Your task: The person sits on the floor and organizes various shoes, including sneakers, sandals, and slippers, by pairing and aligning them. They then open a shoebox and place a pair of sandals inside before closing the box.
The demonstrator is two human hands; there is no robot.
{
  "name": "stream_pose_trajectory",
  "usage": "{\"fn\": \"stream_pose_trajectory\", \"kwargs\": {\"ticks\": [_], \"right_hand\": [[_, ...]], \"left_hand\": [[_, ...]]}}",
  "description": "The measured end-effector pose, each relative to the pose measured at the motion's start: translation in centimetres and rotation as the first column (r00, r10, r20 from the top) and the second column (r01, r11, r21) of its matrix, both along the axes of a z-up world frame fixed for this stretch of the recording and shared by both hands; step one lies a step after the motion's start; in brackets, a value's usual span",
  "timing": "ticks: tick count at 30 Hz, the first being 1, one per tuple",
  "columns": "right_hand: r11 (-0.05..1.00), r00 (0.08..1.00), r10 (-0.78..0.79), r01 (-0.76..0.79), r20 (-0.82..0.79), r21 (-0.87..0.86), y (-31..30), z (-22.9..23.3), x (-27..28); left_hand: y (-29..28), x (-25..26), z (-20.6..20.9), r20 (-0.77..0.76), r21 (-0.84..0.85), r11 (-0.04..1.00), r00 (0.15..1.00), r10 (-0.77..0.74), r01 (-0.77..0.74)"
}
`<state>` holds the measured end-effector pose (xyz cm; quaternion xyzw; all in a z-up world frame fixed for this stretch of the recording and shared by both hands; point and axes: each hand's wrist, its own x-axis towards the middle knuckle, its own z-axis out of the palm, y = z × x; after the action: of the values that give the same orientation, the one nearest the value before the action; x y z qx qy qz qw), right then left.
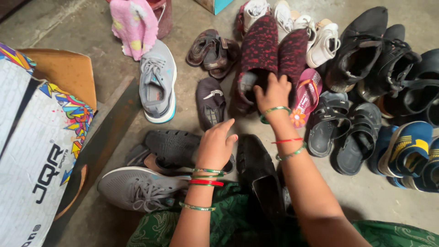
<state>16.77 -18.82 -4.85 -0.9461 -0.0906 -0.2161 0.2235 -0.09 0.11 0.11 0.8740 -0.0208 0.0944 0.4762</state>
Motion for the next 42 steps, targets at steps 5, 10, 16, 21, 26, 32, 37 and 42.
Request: {"fn": "stream_pose_trajectory", "kwargs": {"ticks": [5,10,16,21,26,32,37,42], "right_hand": [[0.994,0.986,-0.106,0.107,-0.13,-0.005,1.4,-1.5,2.4],[0.987,0.971,-0.159,0.148,-0.181,-0.069,-0.6,-4.4,3.8],[0.984,0.974,-0.167,0.156,-0.154,-0.081,-1.8,-6.3,4.4],[0.989,0.986,-0.145,0.141,-0.088,-0.051,-2.7,-5.1,3.0],[0.98,0.968,-0.196,0.186,-0.16,-0.075,-4.3,-5.6,3.7],[0.981,0.94,-0.195,0.192,-0.281,-0.036,-5.4,-7.2,3.7],[0.978,0.938,-0.206,0.21,-0.277,-0.017,-5.2,-6.8,3.6],[0.975,0.952,-0.222,0.218,-0.209,-0.045,-5.1,-6.8,3.4]], "left_hand": [[0.4,-0.1,0.2,-0.041,0.004,1.0,0.999,0.025,-0.025],[0.1,0.0,0.1,-0.017,-0.025,1.0,1.0,0.012,-0.012],[0.3,0.0,0.3,-0.025,-0.017,1.0,1.0,0.011,-0.011],[0.3,-0.1,0.3,-0.001,-0.01,1.0,1.0,0.017,-0.017],[0.2,-0.2,0.5,-0.012,-0.021,1.0,1.0,0.021,-0.021],[0.3,-0.1,0.8,-0.025,-0.014,1.0,1.0,0.0,0.0],[0.3,-0.2,0.9,-0.051,-0.016,1.0,0.999,-0.006,0.005],[0.3,-0.1,0.7,-0.038,-0.003,1.0,0.999,-0.006,0.005]]}}
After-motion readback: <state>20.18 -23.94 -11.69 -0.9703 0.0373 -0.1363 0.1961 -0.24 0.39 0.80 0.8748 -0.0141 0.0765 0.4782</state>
